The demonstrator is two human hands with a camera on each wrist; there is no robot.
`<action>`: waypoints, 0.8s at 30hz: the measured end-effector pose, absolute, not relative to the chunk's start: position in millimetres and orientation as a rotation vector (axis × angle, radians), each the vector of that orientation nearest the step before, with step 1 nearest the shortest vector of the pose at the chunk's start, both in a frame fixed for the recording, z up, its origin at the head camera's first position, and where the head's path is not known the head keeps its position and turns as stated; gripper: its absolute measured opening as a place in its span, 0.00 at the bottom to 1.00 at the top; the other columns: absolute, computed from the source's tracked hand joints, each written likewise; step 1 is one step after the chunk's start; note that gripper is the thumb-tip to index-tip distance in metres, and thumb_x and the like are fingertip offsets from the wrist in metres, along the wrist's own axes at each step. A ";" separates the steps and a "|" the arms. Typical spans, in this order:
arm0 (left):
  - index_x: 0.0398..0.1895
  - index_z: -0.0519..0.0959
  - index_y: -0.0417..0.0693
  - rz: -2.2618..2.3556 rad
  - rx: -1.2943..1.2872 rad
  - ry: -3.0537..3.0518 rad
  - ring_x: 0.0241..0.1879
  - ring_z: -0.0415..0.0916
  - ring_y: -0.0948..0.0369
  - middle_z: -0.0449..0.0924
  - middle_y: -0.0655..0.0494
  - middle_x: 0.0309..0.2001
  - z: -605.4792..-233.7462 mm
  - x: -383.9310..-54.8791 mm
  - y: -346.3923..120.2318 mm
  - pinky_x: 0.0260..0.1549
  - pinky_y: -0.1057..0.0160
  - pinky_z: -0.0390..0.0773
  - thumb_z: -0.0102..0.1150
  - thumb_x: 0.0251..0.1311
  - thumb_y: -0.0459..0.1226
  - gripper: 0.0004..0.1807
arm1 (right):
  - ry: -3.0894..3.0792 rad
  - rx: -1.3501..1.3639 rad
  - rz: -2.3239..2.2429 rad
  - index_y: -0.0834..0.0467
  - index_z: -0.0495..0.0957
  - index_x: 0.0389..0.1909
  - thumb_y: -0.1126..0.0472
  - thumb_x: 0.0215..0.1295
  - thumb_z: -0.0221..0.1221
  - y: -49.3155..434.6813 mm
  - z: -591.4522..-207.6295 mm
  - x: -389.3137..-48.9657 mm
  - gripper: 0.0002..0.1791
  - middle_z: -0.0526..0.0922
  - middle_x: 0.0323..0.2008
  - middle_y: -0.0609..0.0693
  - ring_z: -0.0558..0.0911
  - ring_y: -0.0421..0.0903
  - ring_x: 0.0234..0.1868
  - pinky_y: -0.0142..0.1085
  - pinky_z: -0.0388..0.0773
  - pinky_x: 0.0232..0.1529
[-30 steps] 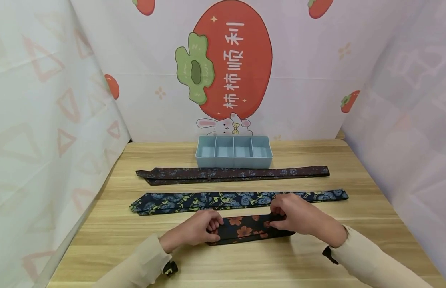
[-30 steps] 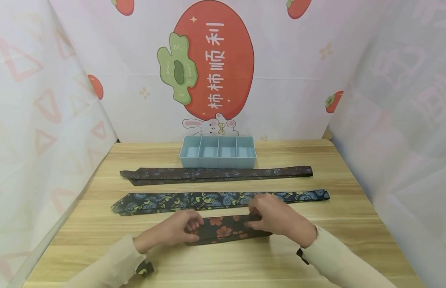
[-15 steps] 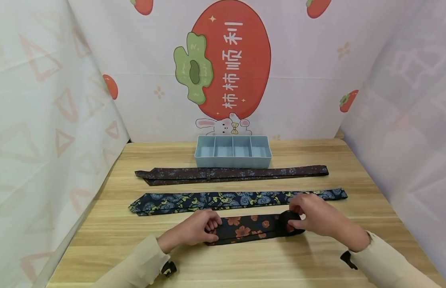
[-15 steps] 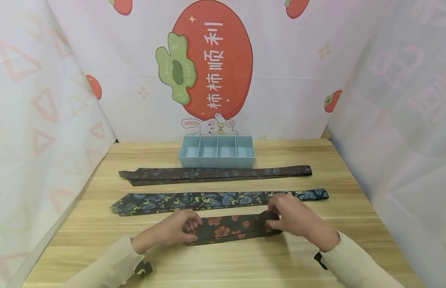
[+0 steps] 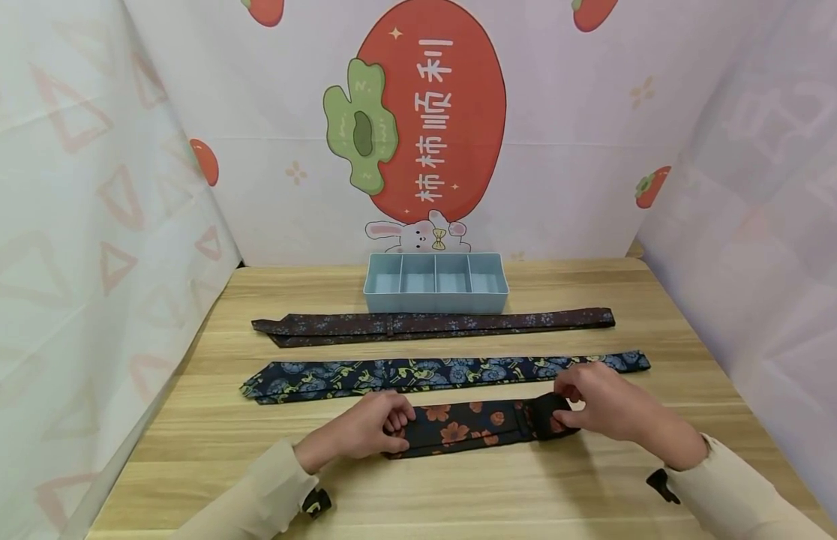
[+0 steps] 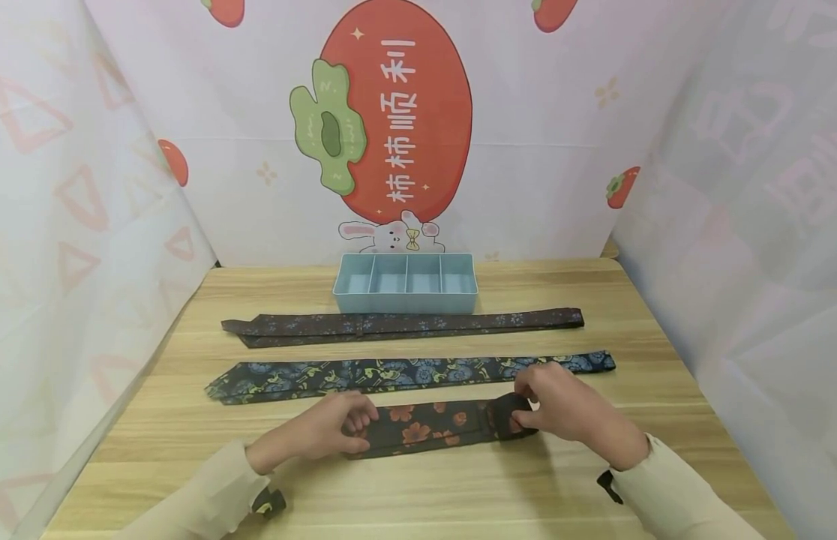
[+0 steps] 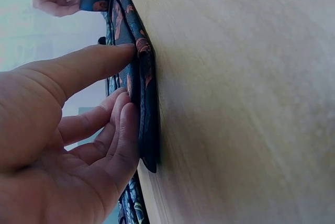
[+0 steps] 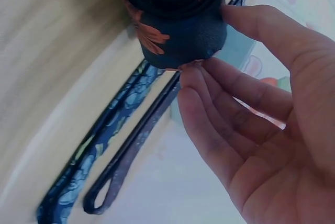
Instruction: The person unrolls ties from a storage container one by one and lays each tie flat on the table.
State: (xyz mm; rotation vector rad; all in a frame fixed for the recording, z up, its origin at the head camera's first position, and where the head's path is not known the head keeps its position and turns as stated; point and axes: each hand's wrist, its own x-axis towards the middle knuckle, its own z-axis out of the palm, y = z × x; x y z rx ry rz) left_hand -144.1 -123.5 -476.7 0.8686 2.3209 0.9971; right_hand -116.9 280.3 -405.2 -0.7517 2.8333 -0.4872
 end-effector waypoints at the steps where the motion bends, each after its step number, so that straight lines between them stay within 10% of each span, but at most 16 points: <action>1: 0.54 0.82 0.41 0.996 0.866 2.320 0.39 0.78 0.69 0.82 0.55 0.42 -476.9 -144.3 -123.8 0.42 0.68 0.82 0.74 0.63 0.34 0.18 | 2.829 -0.755 -0.481 0.51 0.85 0.35 0.55 0.58 0.77 279.1 -404.0 -117.7 0.10 0.83 0.30 0.39 0.78 0.34 0.31 0.31 0.77 0.30; 24: 0.53 0.82 0.41 1.002 0.821 2.305 0.39 0.78 0.69 0.82 0.57 0.42 -476.8 -144.5 -145.1 0.42 0.67 0.83 0.75 0.62 0.35 0.18 | 2.708 -0.940 -0.563 0.55 0.87 0.39 0.62 0.60 0.76 231.1 -406.2 -124.1 0.09 0.84 0.34 0.44 0.79 0.36 0.32 0.31 0.78 0.31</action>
